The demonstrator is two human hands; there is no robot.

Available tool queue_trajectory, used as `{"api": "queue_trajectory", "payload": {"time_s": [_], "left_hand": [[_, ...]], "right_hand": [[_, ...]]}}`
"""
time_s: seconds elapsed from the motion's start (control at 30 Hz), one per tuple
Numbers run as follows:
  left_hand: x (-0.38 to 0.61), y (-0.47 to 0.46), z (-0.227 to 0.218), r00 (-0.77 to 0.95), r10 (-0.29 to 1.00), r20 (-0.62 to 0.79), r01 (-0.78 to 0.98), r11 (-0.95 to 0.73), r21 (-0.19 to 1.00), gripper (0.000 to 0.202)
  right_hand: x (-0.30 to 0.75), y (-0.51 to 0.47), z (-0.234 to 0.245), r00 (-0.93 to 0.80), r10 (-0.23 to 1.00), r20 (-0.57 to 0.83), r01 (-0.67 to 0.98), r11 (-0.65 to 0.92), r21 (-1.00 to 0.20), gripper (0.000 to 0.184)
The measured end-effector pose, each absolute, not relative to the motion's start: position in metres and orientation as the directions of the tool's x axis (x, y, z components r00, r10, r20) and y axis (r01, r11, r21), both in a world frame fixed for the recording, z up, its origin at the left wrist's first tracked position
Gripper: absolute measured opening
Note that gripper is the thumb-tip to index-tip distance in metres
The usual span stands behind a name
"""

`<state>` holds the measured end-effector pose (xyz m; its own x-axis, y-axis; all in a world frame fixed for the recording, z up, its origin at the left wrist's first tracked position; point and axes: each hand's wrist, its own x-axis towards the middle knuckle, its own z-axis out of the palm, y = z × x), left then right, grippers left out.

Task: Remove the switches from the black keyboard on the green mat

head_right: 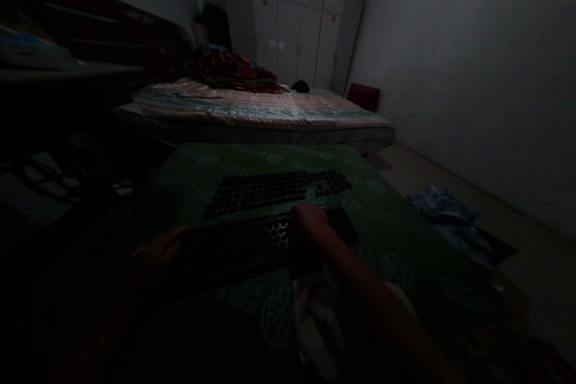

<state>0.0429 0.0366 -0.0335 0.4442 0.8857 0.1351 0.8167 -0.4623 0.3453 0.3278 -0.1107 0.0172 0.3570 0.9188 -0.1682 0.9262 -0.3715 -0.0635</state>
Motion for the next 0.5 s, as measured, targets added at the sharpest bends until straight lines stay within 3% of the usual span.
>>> {"api": "queue_trajectory", "payload": {"time_s": [0.3,0.5], "left_hand": [[0.0398,0.0471,-0.0398,0.448,0.881,0.153,0.799,-0.471,0.373,0.042],[0.0395,0.0458,-0.0375,0.445,0.892,0.080,0.817,-0.441,0.371,0.047]], "right_hand": [[0.3206,-0.1077,0.0134,0.365,0.921,-0.135,0.921,-0.378,-0.092,0.028],[0.3183,-0.1085,0.0104,0.375,0.921,-0.108,0.919,-0.384,-0.084,0.029]]}}
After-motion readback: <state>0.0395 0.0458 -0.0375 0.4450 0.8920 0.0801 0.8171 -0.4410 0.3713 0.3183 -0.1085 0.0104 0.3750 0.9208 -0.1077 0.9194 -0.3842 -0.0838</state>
